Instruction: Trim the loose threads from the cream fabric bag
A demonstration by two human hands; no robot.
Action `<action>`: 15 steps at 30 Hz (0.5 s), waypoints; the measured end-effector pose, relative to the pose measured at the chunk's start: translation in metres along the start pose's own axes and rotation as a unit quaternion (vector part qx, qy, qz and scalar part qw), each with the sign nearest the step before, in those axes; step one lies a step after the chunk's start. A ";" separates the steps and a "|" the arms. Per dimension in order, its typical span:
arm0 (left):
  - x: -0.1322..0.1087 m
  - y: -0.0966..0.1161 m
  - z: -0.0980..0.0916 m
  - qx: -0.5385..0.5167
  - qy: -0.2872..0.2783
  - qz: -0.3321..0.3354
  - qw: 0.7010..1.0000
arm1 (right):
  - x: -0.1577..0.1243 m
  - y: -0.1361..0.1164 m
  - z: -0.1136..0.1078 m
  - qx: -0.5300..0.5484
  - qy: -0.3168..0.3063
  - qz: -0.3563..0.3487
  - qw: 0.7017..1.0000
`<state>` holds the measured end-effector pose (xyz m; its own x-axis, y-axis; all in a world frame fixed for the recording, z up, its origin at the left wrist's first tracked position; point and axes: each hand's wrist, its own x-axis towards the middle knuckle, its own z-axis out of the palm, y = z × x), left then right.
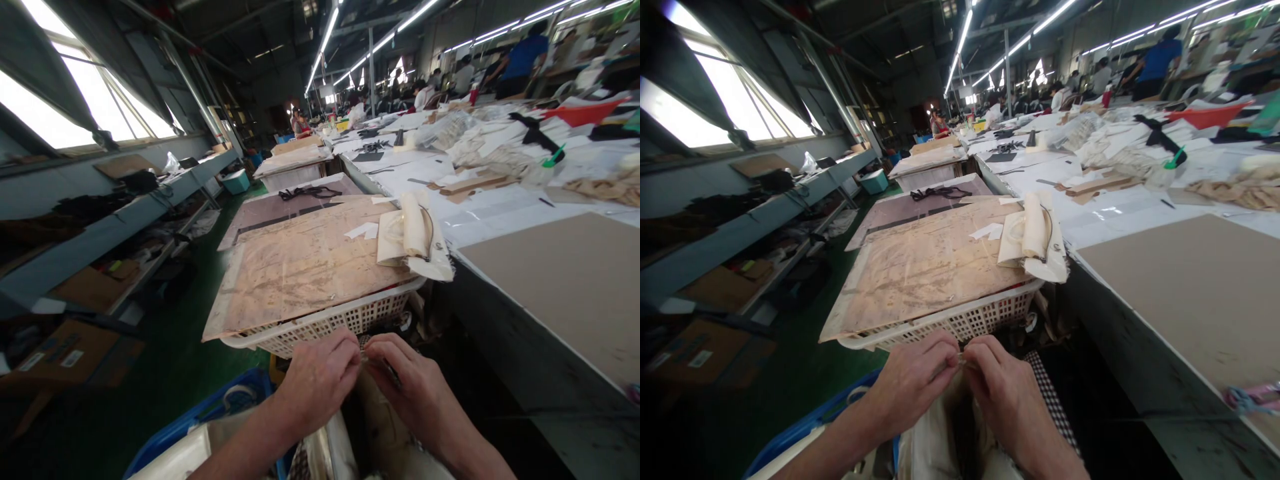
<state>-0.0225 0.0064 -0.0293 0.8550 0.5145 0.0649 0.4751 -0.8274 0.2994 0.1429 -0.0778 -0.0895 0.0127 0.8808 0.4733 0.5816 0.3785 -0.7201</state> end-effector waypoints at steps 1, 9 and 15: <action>0.000 0.000 0.000 0.000 0.003 0.005 1.000 | -0.001 0.000 0.000 -0.017 0.002 -0.003 1.000; -0.001 0.000 -0.001 -0.006 0.014 0.036 0.999 | 0.003 -0.003 -0.008 -0.126 -0.025 -0.014 0.992; -0.003 0.000 0.001 -0.060 0.025 0.009 0.998 | 0.008 -0.004 -0.009 -0.142 -0.033 -0.038 0.989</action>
<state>-0.0249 0.0047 -0.0305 0.8501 0.5130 0.1187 0.4288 -0.8053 0.4094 0.1479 -0.0744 -0.0784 -0.0864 0.8731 0.4798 0.7839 0.3568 -0.5082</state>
